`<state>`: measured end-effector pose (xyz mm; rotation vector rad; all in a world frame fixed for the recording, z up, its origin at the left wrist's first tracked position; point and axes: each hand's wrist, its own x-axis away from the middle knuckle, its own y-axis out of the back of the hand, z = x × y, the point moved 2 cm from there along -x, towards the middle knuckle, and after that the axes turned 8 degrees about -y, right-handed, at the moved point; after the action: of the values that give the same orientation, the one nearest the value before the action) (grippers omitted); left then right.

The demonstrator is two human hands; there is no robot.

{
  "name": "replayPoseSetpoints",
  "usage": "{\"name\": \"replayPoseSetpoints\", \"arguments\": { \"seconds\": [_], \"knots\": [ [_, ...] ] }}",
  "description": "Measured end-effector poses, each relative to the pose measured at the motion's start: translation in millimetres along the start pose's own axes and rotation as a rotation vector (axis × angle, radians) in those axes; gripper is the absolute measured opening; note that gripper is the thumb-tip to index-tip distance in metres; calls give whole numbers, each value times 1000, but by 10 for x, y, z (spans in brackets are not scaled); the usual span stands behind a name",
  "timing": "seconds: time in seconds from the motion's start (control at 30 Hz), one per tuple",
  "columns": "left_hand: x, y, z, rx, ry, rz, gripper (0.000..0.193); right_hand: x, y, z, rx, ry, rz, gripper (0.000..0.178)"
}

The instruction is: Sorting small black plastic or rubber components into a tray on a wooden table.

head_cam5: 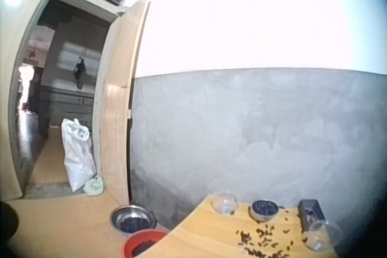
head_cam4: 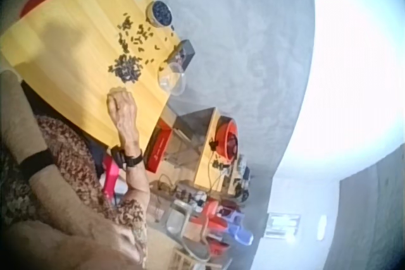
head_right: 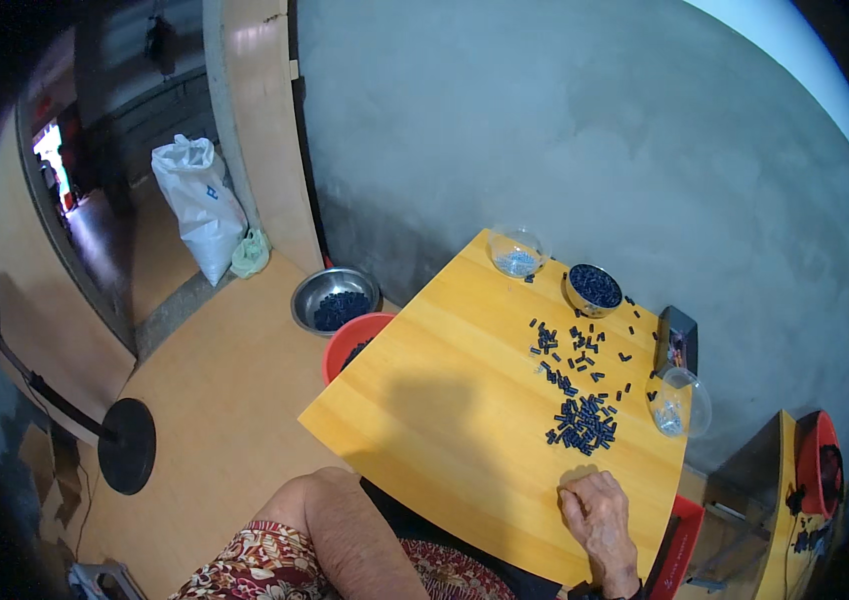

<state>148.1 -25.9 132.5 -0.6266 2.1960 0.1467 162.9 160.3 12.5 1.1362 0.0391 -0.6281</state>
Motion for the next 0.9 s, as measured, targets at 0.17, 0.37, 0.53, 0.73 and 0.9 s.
{"name": "replayPoseSetpoints", "arguments": {
  "seconds": [0.17, 0.37, 0.53, 0.73, 0.9],
  "knots": [
    [21, 11, -122, -92, -9, 11, 32, 49, 0, -20, -30, -30, 20, 7],
    [-5, 5, 3, -156, -35, 5, 28, -9, 57, 15, -1, -38, 28, 6],
    [52, 9, -150, -209, -67, 36, 26, -30, 102, 18, -20, -69, 37, 5],
    [28, -38, -87, -251, -93, 68, 24, -56, 174, -102, -34, -117, 7, 8],
    [464, 575, -62, -426, 310, -327, 14, -173, 278, -332, -31, -114, -146, 14]
  ]
}}
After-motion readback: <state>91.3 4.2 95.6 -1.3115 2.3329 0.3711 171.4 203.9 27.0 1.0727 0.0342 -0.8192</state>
